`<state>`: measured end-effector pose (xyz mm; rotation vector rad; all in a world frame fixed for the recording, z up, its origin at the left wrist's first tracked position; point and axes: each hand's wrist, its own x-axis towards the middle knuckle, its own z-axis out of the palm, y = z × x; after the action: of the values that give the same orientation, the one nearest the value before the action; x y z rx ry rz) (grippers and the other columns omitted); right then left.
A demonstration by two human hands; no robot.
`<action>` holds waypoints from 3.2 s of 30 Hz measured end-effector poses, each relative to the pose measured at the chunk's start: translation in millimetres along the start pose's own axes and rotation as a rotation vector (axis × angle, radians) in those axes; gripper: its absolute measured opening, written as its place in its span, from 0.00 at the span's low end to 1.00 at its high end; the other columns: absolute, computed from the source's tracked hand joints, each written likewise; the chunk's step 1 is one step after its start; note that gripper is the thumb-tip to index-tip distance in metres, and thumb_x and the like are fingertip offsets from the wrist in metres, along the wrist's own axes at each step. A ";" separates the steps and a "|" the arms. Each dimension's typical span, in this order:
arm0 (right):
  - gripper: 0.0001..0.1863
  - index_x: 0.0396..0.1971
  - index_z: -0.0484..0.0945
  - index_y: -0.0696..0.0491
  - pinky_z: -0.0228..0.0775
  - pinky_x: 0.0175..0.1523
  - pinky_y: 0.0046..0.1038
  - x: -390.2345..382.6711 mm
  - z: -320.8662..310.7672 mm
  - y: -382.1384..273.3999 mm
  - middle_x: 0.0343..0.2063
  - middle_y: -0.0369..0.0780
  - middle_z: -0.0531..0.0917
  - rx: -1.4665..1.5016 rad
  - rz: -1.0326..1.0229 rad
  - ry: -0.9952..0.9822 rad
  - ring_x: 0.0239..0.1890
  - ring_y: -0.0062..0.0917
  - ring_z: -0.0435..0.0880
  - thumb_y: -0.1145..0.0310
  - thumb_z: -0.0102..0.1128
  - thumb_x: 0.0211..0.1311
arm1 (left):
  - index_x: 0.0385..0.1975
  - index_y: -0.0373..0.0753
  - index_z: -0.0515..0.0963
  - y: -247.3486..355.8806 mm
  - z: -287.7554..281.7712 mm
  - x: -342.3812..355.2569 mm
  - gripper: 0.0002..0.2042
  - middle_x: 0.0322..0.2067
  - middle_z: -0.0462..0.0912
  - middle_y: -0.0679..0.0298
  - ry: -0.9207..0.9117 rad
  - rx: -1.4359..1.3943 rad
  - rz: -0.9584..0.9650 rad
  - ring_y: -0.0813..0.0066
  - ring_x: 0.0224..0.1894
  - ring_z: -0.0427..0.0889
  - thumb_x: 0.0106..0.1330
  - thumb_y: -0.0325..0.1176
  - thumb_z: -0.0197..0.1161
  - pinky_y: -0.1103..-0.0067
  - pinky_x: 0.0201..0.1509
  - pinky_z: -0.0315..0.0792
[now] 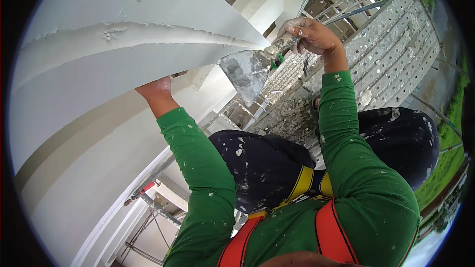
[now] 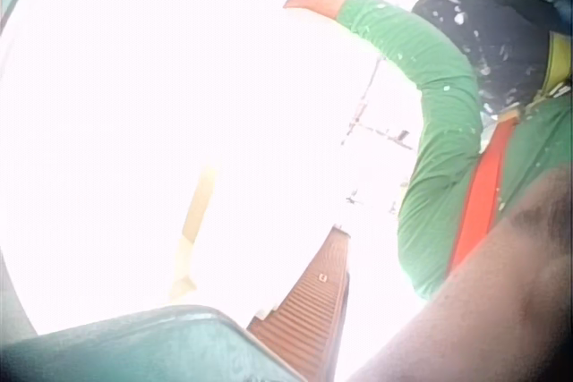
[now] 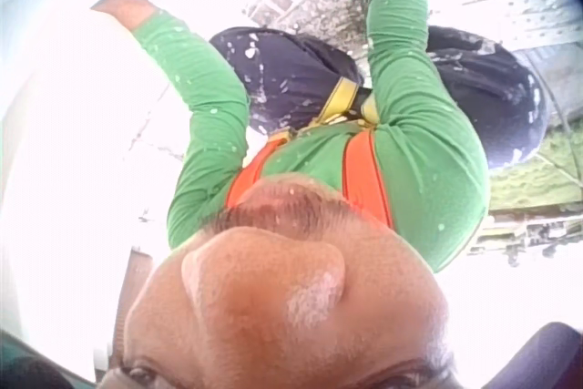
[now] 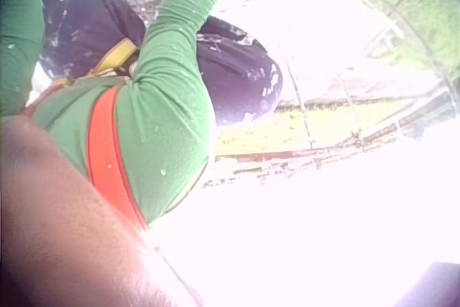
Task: The person applies white plaster to a ceiling beam using a trowel and a hawk. They scoop plaster from the hawk and spread it onto the surface, smoothing it with the trowel.
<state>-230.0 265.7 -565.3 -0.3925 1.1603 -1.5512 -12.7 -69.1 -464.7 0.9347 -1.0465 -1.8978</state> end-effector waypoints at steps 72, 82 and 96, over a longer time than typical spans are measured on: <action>0.24 0.49 0.76 0.63 0.79 0.35 0.32 90.1 151.4 57.7 0.31 0.50 0.84 -1.013 -1.070 0.466 0.29 0.41 0.86 0.72 0.67 0.50 | 0.60 0.41 0.69 25.3 7.0 -13.9 0.20 0.59 0.70 0.65 0.056 -0.057 -0.078 0.67 0.61 0.68 0.74 0.45 0.45 0.69 0.62 0.66; 0.20 0.47 0.76 0.62 0.76 0.32 0.32 91.9 184.2 -0.5 0.28 0.47 0.83 -1.023 -1.187 0.469 0.25 0.39 0.83 0.73 0.64 0.53 | 0.59 0.42 0.69 19.2 -9.8 -8.3 0.20 0.59 0.71 0.65 -0.046 0.034 -0.023 0.66 0.60 0.70 0.73 0.45 0.47 0.66 0.61 0.66; 0.23 0.50 0.76 0.64 0.80 0.37 0.30 88.8 169.7 14.7 0.33 0.50 0.85 -1.040 -1.200 0.488 0.30 0.40 0.87 0.74 0.66 0.52 | 0.59 0.37 0.68 20.5 9.4 -11.9 0.19 0.58 0.71 0.62 0.024 -0.090 -0.029 0.64 0.59 0.70 0.76 0.40 0.43 0.68 0.63 0.66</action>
<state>-123.5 110.4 -527.2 -1.7051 2.3340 -1.9125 -10.0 -63.3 -440.0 0.9228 -0.9300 -1.9362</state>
